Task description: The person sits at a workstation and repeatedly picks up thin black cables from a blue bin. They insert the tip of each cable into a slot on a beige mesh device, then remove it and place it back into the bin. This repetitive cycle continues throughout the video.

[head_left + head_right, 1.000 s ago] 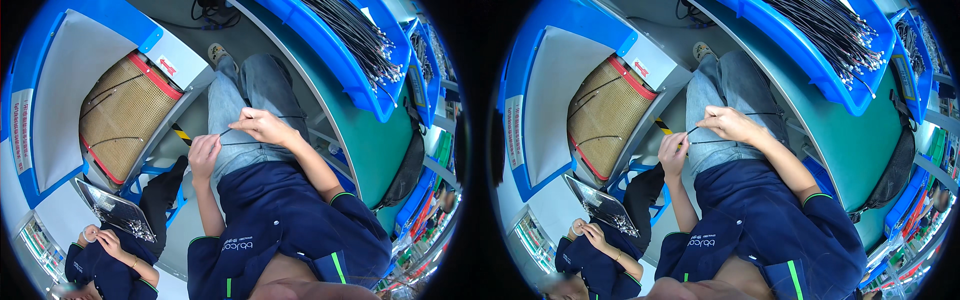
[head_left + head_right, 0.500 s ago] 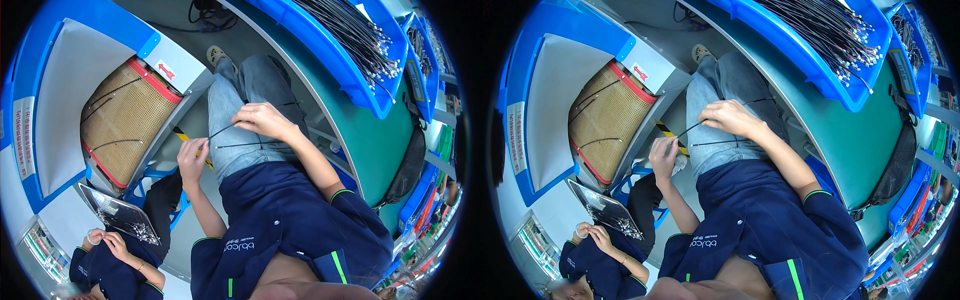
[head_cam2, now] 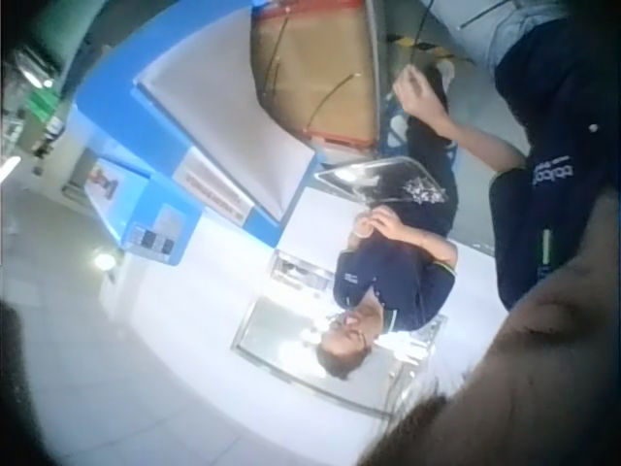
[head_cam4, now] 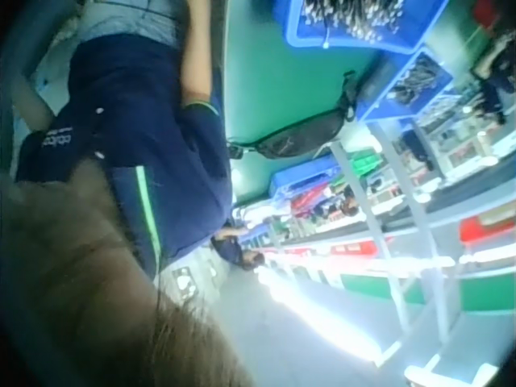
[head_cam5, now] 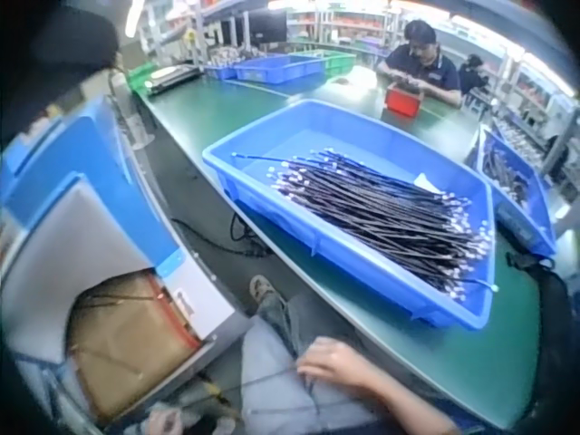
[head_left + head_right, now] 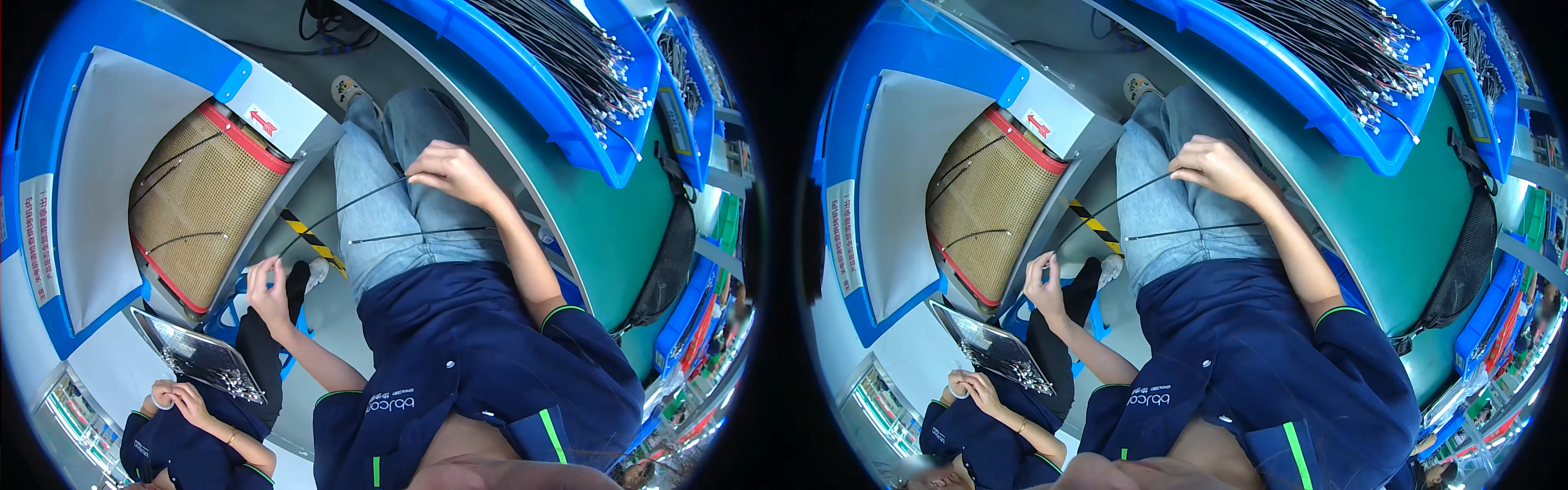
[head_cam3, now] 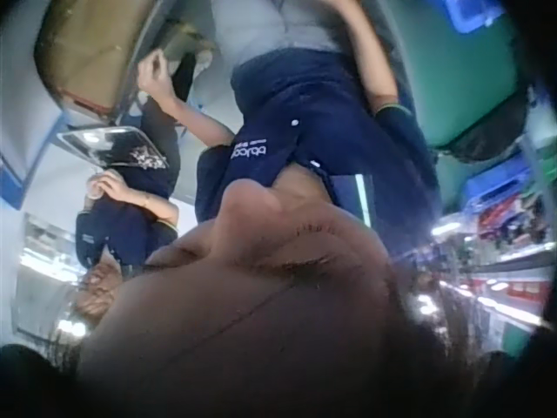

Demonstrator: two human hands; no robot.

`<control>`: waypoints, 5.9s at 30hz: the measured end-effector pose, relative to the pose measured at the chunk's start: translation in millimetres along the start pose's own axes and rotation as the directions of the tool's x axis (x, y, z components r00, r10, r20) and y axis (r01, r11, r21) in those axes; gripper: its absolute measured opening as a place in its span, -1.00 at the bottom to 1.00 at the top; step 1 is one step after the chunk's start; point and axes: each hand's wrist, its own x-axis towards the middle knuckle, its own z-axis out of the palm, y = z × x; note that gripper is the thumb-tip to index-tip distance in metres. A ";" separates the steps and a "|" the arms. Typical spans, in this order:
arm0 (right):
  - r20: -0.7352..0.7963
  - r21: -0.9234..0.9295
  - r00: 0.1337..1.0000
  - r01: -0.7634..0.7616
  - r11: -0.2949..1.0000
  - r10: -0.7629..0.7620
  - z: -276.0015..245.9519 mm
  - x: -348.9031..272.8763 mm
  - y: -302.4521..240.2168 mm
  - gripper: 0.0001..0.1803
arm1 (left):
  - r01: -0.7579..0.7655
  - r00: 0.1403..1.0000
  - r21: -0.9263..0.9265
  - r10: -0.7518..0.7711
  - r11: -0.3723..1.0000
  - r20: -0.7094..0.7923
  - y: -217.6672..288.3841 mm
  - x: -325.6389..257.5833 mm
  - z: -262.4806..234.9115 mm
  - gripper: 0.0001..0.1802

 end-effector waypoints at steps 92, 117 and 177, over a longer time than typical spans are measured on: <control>0.542 -0.240 0.746 -0.302 0.923 0.386 81.6 -59.7 -18.7 -0.73 | -0.051 0.997 -0.105 0.056 0.993 0.049 5.2 69.5 -1.9 -0.77; 0.235 0.055 0.968 0.075 0.996 -0.086 43.8 29.5 -76.0 -0.87 | -0.048 0.990 -0.266 0.082 0.963 0.118 73.8 3.5 44.0 -0.87; 0.151 0.021 0.984 -0.095 0.995 0.091 -11.1 33.3 -1.2 -0.86 | 0.112 0.990 -0.058 -0.117 0.992 -0.074 -0.6 1.9 3.8 -0.88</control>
